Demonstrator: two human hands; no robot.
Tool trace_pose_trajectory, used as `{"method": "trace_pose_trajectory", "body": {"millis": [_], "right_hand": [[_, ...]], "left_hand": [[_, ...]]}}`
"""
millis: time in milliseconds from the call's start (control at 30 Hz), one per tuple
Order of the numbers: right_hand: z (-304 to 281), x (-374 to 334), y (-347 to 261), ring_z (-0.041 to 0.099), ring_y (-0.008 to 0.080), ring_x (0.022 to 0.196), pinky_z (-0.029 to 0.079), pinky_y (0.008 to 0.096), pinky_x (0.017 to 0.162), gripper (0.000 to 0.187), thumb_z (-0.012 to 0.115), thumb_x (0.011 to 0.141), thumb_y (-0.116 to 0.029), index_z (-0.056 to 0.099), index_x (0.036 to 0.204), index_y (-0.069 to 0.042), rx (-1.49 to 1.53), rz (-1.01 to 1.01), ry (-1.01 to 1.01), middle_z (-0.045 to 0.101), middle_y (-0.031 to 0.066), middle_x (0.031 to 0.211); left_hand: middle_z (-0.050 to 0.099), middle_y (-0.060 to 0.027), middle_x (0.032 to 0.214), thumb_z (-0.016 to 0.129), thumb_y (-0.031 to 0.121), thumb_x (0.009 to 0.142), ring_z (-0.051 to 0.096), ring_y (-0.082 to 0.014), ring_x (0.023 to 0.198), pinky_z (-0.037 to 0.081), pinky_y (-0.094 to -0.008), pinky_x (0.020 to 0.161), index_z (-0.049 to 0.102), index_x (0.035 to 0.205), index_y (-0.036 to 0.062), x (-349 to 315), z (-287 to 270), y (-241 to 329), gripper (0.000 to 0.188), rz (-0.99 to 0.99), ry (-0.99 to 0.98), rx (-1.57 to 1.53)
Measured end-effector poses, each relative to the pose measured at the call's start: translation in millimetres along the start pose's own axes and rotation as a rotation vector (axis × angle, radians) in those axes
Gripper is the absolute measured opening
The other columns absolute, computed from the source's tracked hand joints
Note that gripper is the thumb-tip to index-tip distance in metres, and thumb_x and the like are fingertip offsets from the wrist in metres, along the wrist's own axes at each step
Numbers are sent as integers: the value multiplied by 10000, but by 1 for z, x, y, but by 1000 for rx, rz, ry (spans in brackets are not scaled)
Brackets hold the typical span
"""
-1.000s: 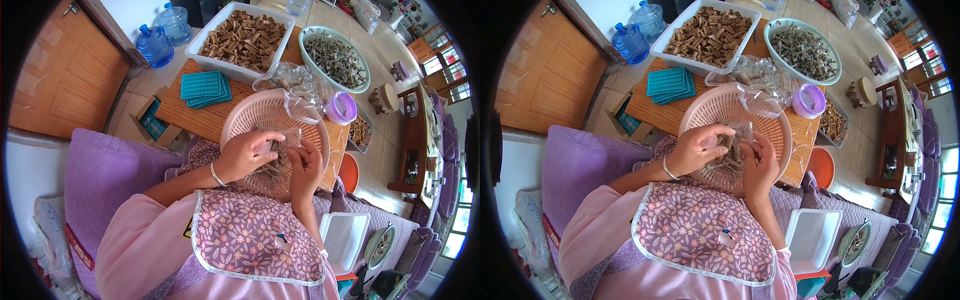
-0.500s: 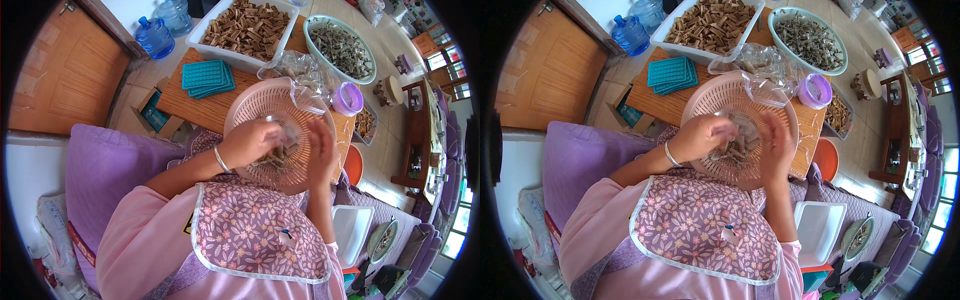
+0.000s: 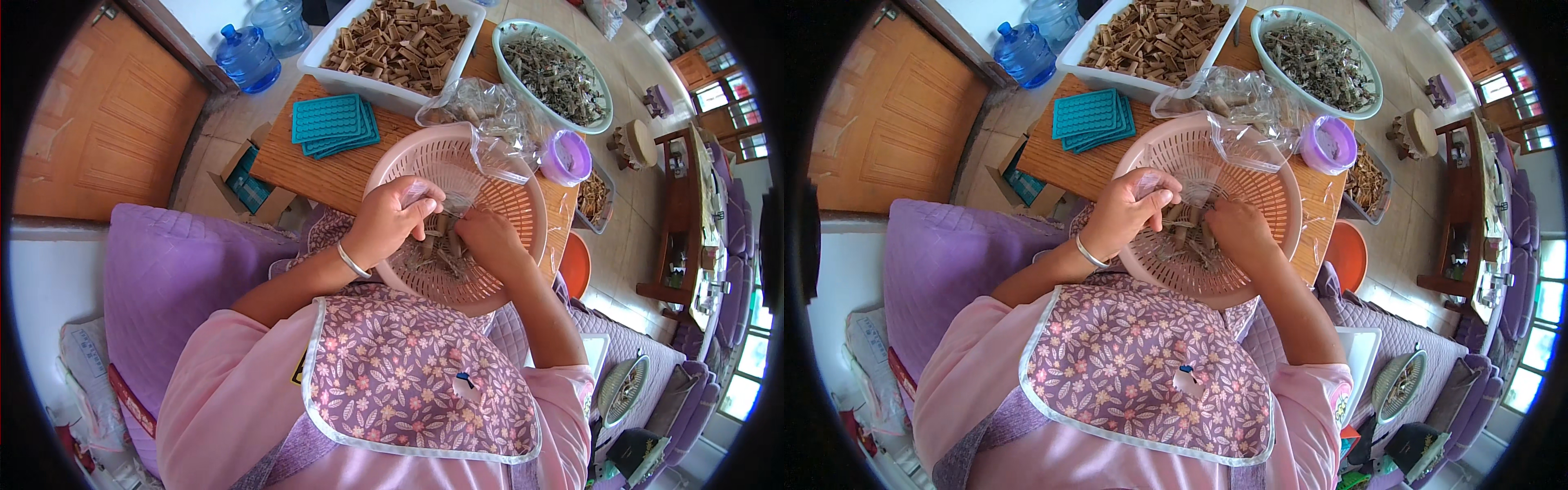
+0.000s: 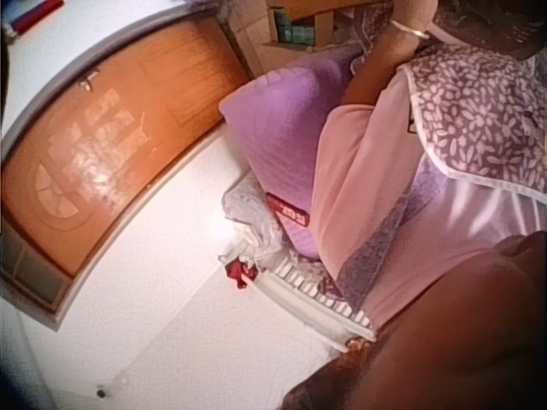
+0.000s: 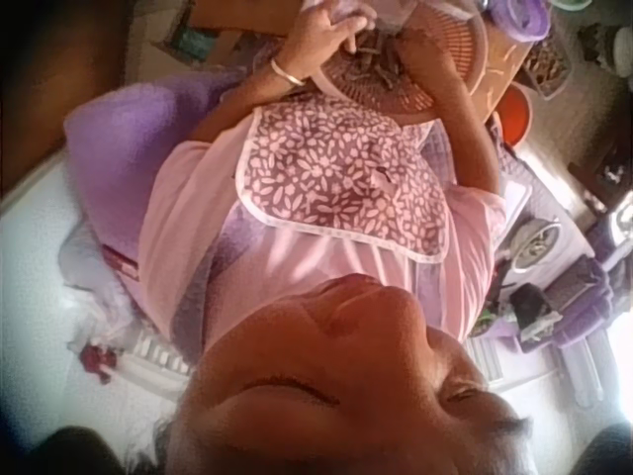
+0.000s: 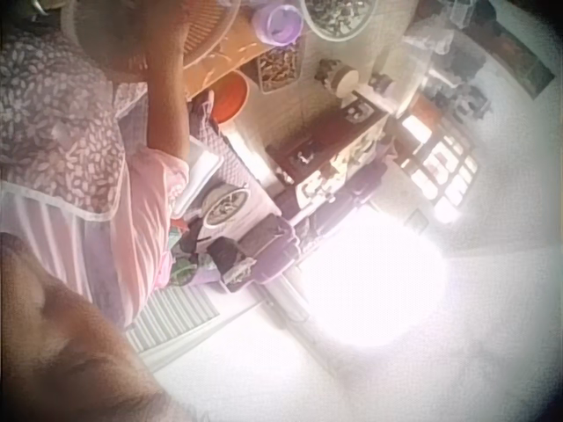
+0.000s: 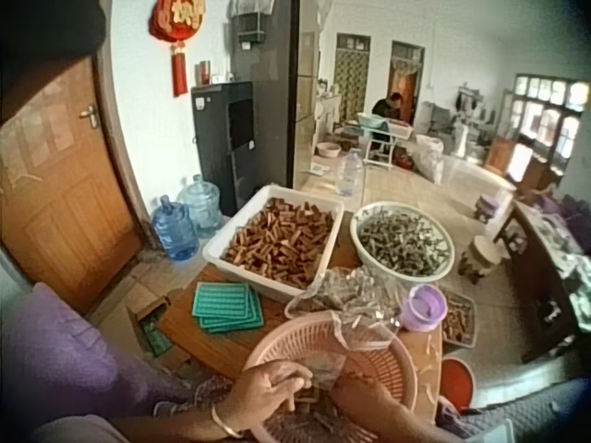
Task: The person puts items into small plastic bags by hand.
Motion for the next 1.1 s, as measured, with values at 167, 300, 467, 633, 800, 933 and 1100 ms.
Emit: {"method": "trace_pose_trajectory", "body": {"millis": [167,300,467,633,800,933,1100], "right_hand": [[-9,-4,-2,658,276,896,545,382,788,121,574,809,-73,687,851,-82,-40,-30,52,668,87,845],[-9,-1,4,666,291,888,549,394,770,89,651,770,-108,697,838,-72,-67,54,-31,685,101,838],[-9,-9,16,678,317,875,549,405,767,272,803,632,-191,702,824,-28,-163,105,-317,686,141,836],[-56,-21,18,666,317,836,531,414,746,205,749,684,-146,689,842,-30,10,192,-99,675,143,830],[-91,-38,13,648,279,754,510,380,695,161,709,710,-91,663,845,-17,331,249,156,655,118,801],[-105,-47,3,652,276,755,529,370,702,184,716,709,-74,649,864,0,543,265,276,645,134,813],[-109,-53,-7,642,263,744,534,350,712,205,717,708,-58,649,889,10,598,271,362,638,130,823]], "left_hand": [[657,-74,950,579,101,956,546,-55,588,460,-194,544,623,1052,-2,-1,-2,-4,147,-17,24,-49],[653,-65,948,571,100,961,537,-53,583,455,-195,552,622,1055,5,1,-3,-9,144,-23,23,-71],[643,-48,930,566,96,963,531,-49,598,450,-192,567,617,1063,14,-1,-3,-6,139,-33,29,-100],[639,-39,929,567,97,966,528,-48,615,455,-192,579,616,1069,21,0,-1,-10,137,-23,35,-137],[626,-47,1024,659,145,927,589,-85,786,506,-215,644,545,1193,23,6,14,-16,315,51,-61,-91],[660,-92,1016,707,150,888,600,-99,697,483,-207,600,526,1184,17,9,28,-11,371,407,-84,341],[596,-18,938,679,136,915,575,-78,703,510,-227,616,531,1157,11,11,32,-22,310,24,-158,-128]]}}
Point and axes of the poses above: each hand's wrist, its own x-axis towards the middle knuckle, its own z-axis out of the palm, y = z × x, the point moved 5 cm from there along x, towards the middle knuckle
